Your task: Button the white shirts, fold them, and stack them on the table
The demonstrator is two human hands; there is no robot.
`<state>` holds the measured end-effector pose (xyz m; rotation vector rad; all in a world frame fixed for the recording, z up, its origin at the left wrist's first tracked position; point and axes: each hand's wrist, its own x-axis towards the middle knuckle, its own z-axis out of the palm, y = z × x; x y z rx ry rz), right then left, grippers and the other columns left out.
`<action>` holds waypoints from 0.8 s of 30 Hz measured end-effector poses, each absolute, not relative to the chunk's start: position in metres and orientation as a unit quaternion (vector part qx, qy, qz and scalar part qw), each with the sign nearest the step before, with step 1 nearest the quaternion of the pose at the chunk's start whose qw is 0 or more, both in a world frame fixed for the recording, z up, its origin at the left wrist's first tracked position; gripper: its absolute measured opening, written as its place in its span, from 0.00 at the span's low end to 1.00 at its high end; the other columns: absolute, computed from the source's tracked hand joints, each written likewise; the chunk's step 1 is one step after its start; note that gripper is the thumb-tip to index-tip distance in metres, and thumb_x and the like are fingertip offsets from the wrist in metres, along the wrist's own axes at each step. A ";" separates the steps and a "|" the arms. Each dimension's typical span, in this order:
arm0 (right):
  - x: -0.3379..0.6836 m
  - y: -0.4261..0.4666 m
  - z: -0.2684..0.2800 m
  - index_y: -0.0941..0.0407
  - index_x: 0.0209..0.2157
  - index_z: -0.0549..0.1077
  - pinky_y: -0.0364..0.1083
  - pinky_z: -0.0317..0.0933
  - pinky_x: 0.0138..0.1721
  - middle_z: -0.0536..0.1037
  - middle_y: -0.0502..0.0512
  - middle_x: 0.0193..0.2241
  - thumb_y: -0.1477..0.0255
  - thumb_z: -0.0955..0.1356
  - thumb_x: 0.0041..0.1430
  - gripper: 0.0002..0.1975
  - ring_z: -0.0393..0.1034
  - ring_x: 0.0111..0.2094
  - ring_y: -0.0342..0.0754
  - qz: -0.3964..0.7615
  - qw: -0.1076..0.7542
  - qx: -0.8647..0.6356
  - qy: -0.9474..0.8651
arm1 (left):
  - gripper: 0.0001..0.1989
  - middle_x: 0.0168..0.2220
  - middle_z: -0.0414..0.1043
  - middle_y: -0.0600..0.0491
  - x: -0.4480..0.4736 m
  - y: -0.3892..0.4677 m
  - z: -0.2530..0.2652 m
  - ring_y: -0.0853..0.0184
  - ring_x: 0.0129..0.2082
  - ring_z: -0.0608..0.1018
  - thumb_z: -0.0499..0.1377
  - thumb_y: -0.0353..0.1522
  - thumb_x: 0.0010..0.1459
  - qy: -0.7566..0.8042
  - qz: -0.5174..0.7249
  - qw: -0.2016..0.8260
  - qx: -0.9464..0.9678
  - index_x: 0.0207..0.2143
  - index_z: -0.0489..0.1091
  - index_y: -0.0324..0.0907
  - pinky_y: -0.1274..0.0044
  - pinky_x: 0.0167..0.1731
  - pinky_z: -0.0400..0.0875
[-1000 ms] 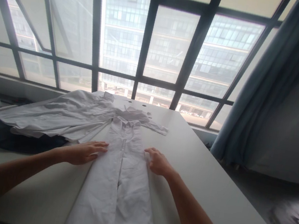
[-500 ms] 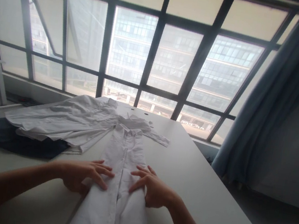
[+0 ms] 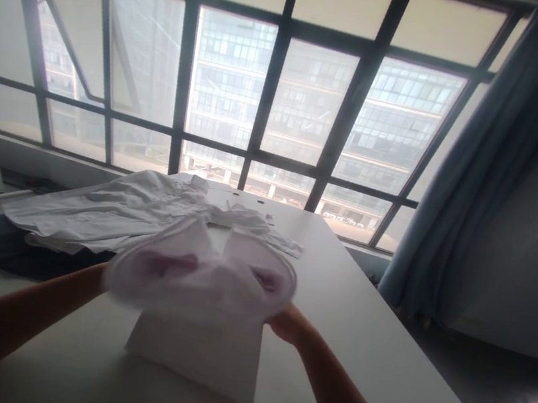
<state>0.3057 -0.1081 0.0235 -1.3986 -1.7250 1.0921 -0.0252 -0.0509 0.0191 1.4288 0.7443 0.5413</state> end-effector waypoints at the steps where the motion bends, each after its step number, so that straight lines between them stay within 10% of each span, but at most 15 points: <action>1: 0.303 -0.102 0.018 0.58 0.40 0.74 0.50 0.71 0.38 0.78 0.60 0.35 0.46 0.67 0.54 0.28 0.74 0.39 0.54 0.459 0.325 -0.534 -0.631 | 0.25 0.34 0.76 0.51 -0.024 -0.045 0.016 0.63 0.33 0.77 0.71 0.48 0.43 0.332 0.229 0.676 0.617 0.38 0.76 0.40 0.74 0.32 0.73; 9: 0.292 -0.073 -0.008 0.59 0.40 0.70 0.42 0.65 0.28 0.78 0.59 0.36 0.56 0.69 0.58 0.20 0.71 0.31 0.47 0.492 0.344 -0.608 -0.519 | 0.28 0.32 0.73 0.53 -0.002 -0.008 -0.013 0.70 0.25 0.73 0.69 0.51 0.42 0.473 0.252 0.638 0.553 0.36 0.69 0.40 0.81 0.22 0.65; 17: 0.301 -0.052 -0.027 0.59 0.33 0.70 0.39 0.54 0.21 0.71 0.48 0.22 0.55 0.71 0.52 0.20 0.59 0.21 0.39 0.521 0.429 -0.522 -0.521 | 0.14 0.24 0.70 0.56 0.006 0.000 -0.017 0.72 0.22 0.71 0.68 0.35 0.45 0.451 0.345 0.664 0.486 0.29 0.67 0.38 0.82 0.21 0.65; 24: 0.306 -0.065 -0.007 0.60 0.45 0.68 0.41 0.64 0.20 0.72 0.49 0.22 0.56 0.71 0.56 0.24 0.68 0.21 0.43 0.420 0.305 -0.669 -0.533 | 0.16 0.15 0.58 0.63 -0.003 -0.011 -0.010 0.76 0.13 0.61 0.66 0.40 0.48 0.539 0.266 0.603 0.524 0.27 0.62 0.41 0.84 0.13 0.55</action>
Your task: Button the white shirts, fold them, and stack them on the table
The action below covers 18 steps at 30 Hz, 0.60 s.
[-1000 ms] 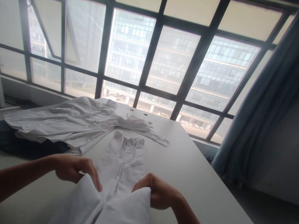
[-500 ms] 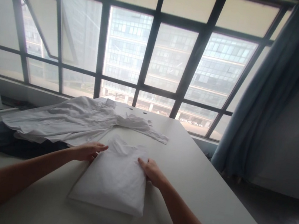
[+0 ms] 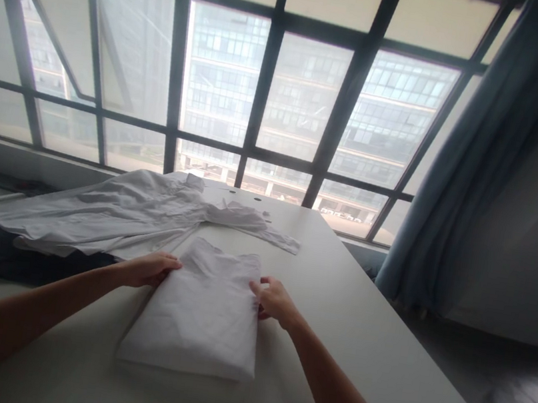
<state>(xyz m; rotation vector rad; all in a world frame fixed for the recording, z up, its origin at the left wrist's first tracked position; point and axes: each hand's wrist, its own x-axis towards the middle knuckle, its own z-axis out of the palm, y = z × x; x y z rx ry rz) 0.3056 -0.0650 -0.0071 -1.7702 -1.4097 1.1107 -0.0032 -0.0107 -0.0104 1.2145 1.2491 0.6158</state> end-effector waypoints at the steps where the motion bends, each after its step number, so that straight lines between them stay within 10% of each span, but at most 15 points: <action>1: 0.308 -0.071 -0.002 0.60 0.45 0.67 0.41 0.65 0.20 0.73 0.50 0.22 0.54 0.71 0.56 0.25 0.70 0.21 0.44 0.425 0.268 -0.673 -0.543 | 0.17 0.17 0.63 0.61 -0.005 -0.014 -0.006 0.74 0.15 0.66 0.66 0.42 0.48 0.537 0.248 0.599 0.539 0.29 0.63 0.41 0.84 0.14 0.59; 8: 0.315 -0.102 0.011 0.62 0.24 0.71 0.37 0.64 0.19 0.76 0.56 0.18 0.52 0.74 0.48 0.25 0.72 0.19 0.43 0.574 -0.017 -0.557 -0.601 | 0.44 0.27 0.74 0.55 -0.023 -0.039 0.006 0.65 0.21 0.77 0.73 0.39 0.39 0.499 0.061 0.581 0.641 0.57 0.59 0.40 0.79 0.18 0.72; 18: 0.304 -0.076 -0.004 0.62 0.42 0.70 0.37 0.58 0.17 0.72 0.48 0.22 0.66 0.69 0.62 0.13 0.66 0.19 0.39 0.368 0.285 -0.667 -0.582 | 0.46 0.29 0.71 0.55 -0.006 -0.024 -0.007 0.72 0.16 0.71 0.61 0.36 0.59 0.593 0.221 0.414 0.655 0.70 0.36 0.37 0.81 0.14 0.66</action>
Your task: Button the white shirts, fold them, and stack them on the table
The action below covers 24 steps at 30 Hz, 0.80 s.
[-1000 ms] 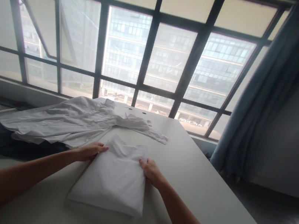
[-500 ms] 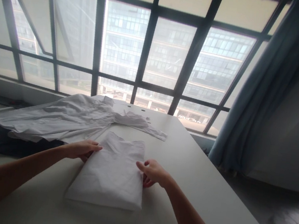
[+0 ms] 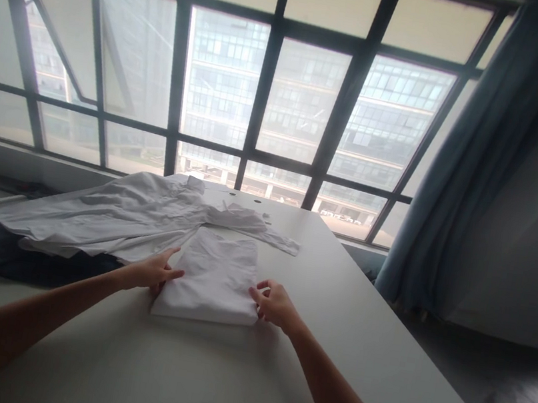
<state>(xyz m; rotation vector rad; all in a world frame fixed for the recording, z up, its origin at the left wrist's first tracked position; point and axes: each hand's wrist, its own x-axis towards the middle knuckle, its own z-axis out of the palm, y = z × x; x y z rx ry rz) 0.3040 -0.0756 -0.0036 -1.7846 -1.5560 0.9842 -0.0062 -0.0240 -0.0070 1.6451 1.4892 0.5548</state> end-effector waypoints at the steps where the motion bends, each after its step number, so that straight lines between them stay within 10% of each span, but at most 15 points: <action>1: 0.305 -0.078 -0.001 0.63 0.47 0.69 0.37 0.57 0.16 0.73 0.49 0.23 0.65 0.70 0.61 0.18 0.66 0.19 0.38 0.392 0.285 -0.658 -0.576 | 0.47 0.30 0.71 0.54 -0.008 -0.026 -0.005 0.71 0.17 0.72 0.61 0.38 0.59 0.583 0.204 0.429 0.659 0.70 0.35 0.37 0.81 0.15 0.67; 8: 0.310 -0.094 0.008 0.64 0.68 0.42 0.36 0.53 0.16 0.69 0.42 0.19 0.72 0.71 0.60 0.44 0.59 0.17 0.37 0.500 0.244 -0.609 -0.566 | 0.52 0.29 0.73 0.54 -0.016 -0.042 0.004 0.68 0.21 0.77 0.65 0.34 0.52 0.550 0.105 0.475 0.678 0.70 0.36 0.36 0.82 0.18 0.71; 16: 0.305 -0.096 0.010 0.63 0.65 0.53 0.35 0.52 0.13 0.70 0.42 0.17 0.76 0.73 0.52 0.42 0.59 0.15 0.37 0.430 0.103 -0.649 -0.619 | 0.56 0.24 0.73 0.56 -0.011 -0.046 0.002 0.64 0.21 0.78 0.65 0.31 0.51 0.541 0.061 0.466 0.697 0.70 0.28 0.35 0.81 0.18 0.72; 24: 0.314 -0.090 0.003 0.61 0.69 0.42 0.35 0.57 0.15 0.74 0.44 0.21 0.72 0.76 0.46 0.56 0.65 0.16 0.39 0.456 0.104 -0.624 -0.626 | 0.60 0.29 0.73 0.53 -0.006 -0.044 -0.004 0.65 0.19 0.77 0.69 0.34 0.46 0.545 0.121 0.467 0.685 0.70 0.33 0.40 0.80 0.15 0.70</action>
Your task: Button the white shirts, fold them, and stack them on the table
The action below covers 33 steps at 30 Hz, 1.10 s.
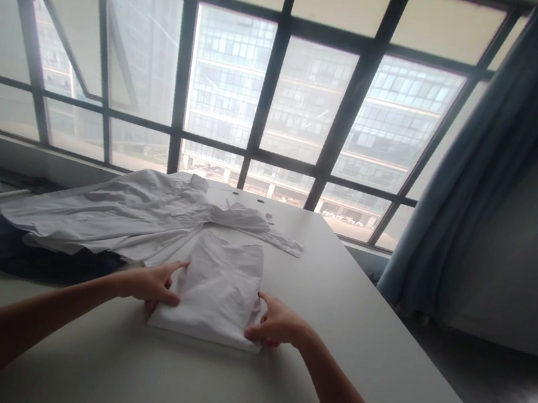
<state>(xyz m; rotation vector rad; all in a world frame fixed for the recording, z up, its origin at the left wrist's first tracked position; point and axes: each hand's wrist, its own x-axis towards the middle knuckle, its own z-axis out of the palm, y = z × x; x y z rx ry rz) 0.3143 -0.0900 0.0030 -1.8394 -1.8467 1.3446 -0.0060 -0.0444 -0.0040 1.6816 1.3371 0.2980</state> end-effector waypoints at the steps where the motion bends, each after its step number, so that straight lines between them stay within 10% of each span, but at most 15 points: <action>1: 0.315 -0.093 0.006 0.60 0.69 0.42 0.35 0.57 0.15 0.74 0.44 0.21 0.73 0.77 0.44 0.57 0.65 0.16 0.39 0.460 0.077 -0.620 -0.631 | 0.62 0.27 0.73 0.54 -0.007 -0.048 -0.004 0.64 0.18 0.77 0.70 0.32 0.45 0.532 0.095 0.483 0.689 0.70 0.31 0.40 0.80 0.15 0.70; 7: 0.321 -0.108 0.029 0.63 0.62 0.60 0.38 0.58 0.16 0.76 0.49 0.21 0.63 0.77 0.46 0.45 0.65 0.15 0.40 0.468 -0.040 -0.593 -0.654 | 0.62 0.25 0.78 0.50 -0.022 -0.069 0.020 0.58 0.17 0.78 0.72 0.39 0.42 0.430 -0.134 0.561 0.694 0.70 0.36 0.45 0.74 0.15 0.70; 12: 0.317 -0.068 -0.003 0.67 0.57 0.65 0.40 0.63 0.24 0.79 0.63 0.36 0.57 0.68 0.60 0.33 0.73 0.26 0.44 0.304 0.231 -0.635 -0.672 | 0.39 0.24 0.75 0.49 -0.014 -0.034 0.022 0.63 0.19 0.77 0.61 0.51 0.55 0.577 0.165 0.369 0.710 0.59 0.62 0.33 0.79 0.16 0.69; 16: 0.303 -0.033 -0.026 0.67 0.54 0.69 0.42 0.65 0.33 0.79 0.63 0.39 0.60 0.69 0.60 0.28 0.74 0.31 0.46 0.223 0.285 -0.660 -0.658 | 0.40 0.26 0.75 0.49 -0.006 -0.003 -0.002 0.64 0.22 0.77 0.60 0.46 0.57 0.622 0.210 0.315 0.685 0.63 0.55 0.29 0.80 0.17 0.69; 21: 0.289 -0.006 -0.028 0.63 0.41 0.77 0.41 0.63 0.33 0.79 0.58 0.33 0.62 0.69 0.57 0.18 0.72 0.33 0.47 0.217 0.314 -0.647 -0.659 | 0.22 0.31 0.75 0.49 -0.010 0.012 -0.018 0.61 0.34 0.78 0.65 0.39 0.50 0.599 0.273 0.232 0.716 0.45 0.71 0.36 0.79 0.29 0.71; 33: 0.274 0.000 -0.015 0.60 0.41 0.71 0.37 0.56 0.20 0.76 0.52 0.29 0.68 0.65 0.62 0.10 0.65 0.22 0.40 0.421 0.410 -0.612 -0.529 | 0.16 0.33 0.68 0.55 -0.017 0.011 -0.010 0.69 0.30 0.74 0.64 0.37 0.53 0.521 0.372 0.451 0.622 0.39 0.62 0.40 0.81 0.25 0.73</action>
